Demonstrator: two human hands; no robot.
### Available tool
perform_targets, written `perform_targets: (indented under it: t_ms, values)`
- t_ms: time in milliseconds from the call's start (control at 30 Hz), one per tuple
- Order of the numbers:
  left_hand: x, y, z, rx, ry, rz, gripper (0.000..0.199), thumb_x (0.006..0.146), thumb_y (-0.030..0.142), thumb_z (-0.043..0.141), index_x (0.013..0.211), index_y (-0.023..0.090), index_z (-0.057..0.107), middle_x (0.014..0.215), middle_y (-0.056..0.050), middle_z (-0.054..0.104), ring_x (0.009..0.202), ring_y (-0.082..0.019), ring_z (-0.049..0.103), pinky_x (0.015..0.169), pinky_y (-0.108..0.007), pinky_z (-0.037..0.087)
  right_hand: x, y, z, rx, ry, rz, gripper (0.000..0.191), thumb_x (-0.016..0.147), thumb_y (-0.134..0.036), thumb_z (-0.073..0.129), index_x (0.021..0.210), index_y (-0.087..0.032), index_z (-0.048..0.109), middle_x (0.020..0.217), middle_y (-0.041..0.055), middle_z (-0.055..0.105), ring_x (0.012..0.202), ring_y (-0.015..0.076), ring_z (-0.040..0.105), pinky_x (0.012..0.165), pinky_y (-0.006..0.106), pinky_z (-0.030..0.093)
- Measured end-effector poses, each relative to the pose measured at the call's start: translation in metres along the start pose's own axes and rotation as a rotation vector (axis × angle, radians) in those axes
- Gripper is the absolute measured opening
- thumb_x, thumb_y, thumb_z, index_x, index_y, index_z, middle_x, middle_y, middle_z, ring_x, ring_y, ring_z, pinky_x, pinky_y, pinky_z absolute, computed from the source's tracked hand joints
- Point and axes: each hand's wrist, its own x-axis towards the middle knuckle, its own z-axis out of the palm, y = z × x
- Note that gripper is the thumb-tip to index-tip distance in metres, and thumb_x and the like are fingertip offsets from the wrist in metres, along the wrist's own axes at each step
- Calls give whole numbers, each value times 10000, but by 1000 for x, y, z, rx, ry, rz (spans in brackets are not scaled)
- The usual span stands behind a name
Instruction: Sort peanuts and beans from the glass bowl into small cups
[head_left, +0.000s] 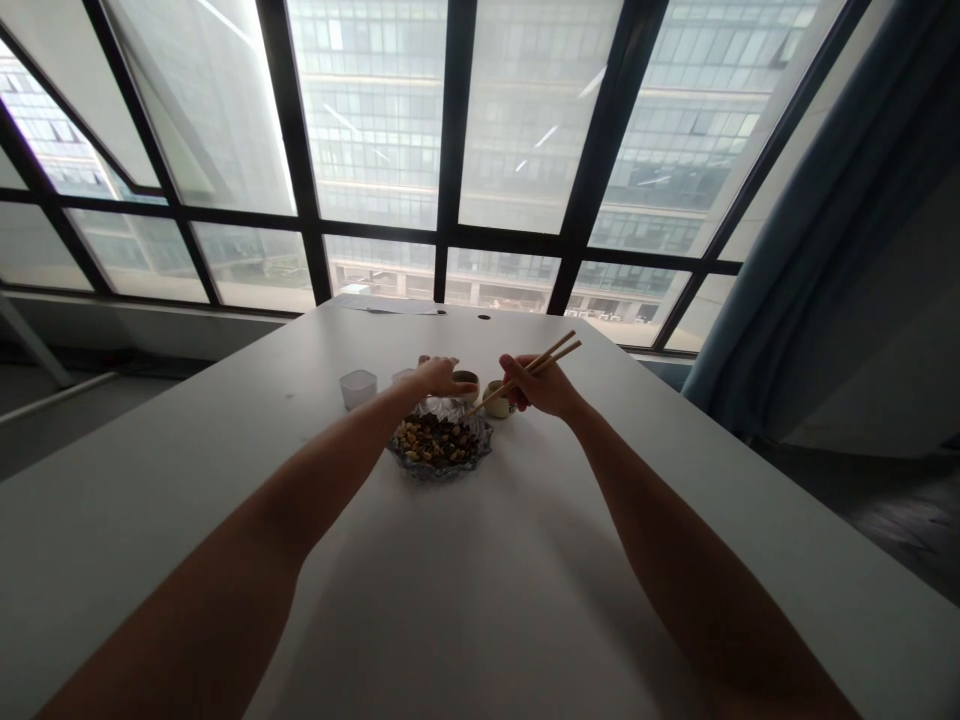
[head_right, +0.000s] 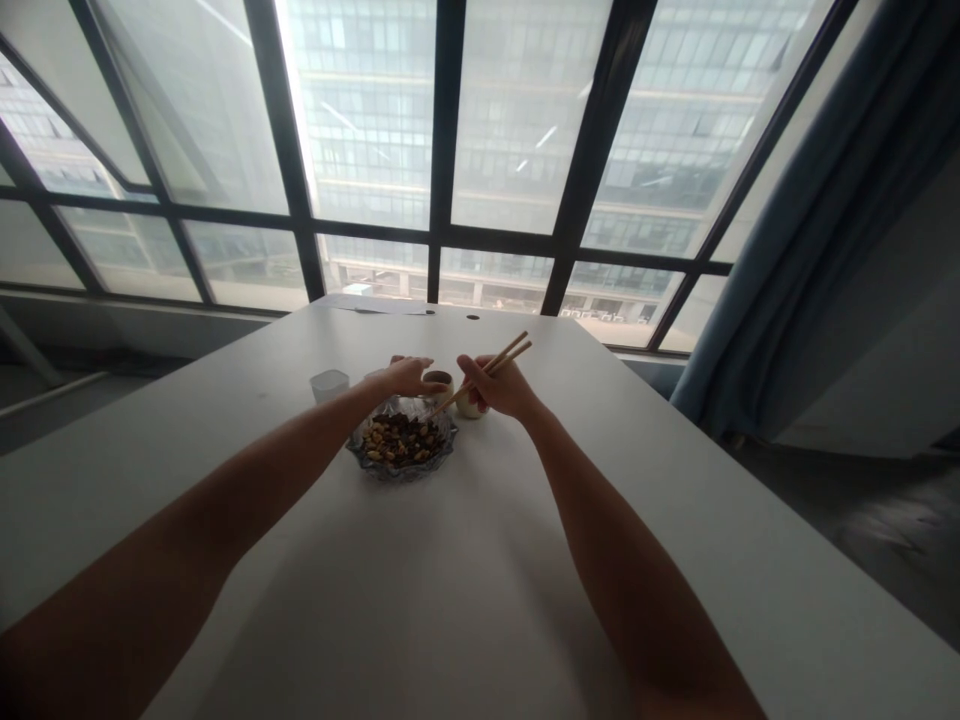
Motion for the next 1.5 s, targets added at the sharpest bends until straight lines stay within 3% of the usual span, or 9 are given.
perform_targets:
  t_ms: [167,267,400,500,633,833,1167,1333,1500]
  values:
    - [-45,-41,-11,-23,335,-6,689,941,649,441,1379,128,550,1407,-172,603,1326,-330,523,1151,-489,270,1,8,9,-30,-54,70,701,700,-860,600,578,-170,601,421,24,578,311,90,481,316,200,366]
    - [-79,-74,-5,-20,473,-74,649,932,639,472,1342,146,572,1388,-164,612,1313,-337,527,1143,-500,279,0,8,11,-35,-71,44,690,715,-848,603,584,-170,593,429,27,585,315,86,476,320,197,357]
    - [-118,-109,18,-25,539,-160,659,902,635,525,1367,168,524,1429,-170,573,1343,-356,492,1117,-520,327,0,7,11,-24,-56,35,694,688,-857,618,597,-169,600,430,30,589,315,96,487,316,203,364]
    - [-134,-124,38,-55,568,-223,743,862,638,581,1421,167,447,1466,-188,529,1360,-371,475,1101,-520,372,1,6,11,-13,-29,47,717,662,-881,610,587,-168,607,420,32,583,308,99,485,308,208,368]
    - [-137,-129,55,-141,560,-333,866,813,630,650,1468,136,373,1492,-216,489,1354,-386,484,1087,-508,416,1,7,13,-5,27,68,737,633,-903,604,583,-167,613,419,36,585,301,101,487,296,208,359]
    - [-134,-127,58,-234,475,-443,938,787,641,679,1505,150,327,1408,-221,567,1294,-383,560,1052,-489,459,1,10,20,17,15,76,718,635,-885,626,601,-168,608,424,26,585,307,95,488,297,200,350]
    - [-134,-128,56,-315,446,-447,822,839,518,654,1491,167,296,1296,-218,639,1192,-367,635,973,-513,507,-2,15,34,17,-25,47,667,694,-838,632,610,-178,595,438,19,590,332,106,512,318,203,373]
    - [-135,-127,55,-353,563,-294,694,781,362,680,1389,177,401,1309,-167,628,1191,-296,629,1022,-448,514,-3,13,32,6,-29,28,659,707,-845,607,625,-191,593,448,20,601,335,113,514,323,213,379]
    - [-135,-127,57,-356,673,-101,567,773,218,589,1314,201,421,1406,-130,573,1316,-246,548,1085,-424,487,-2,11,26,34,3,29,667,688,-854,614,634,-189,613,445,25,605,335,119,520,327,220,384]
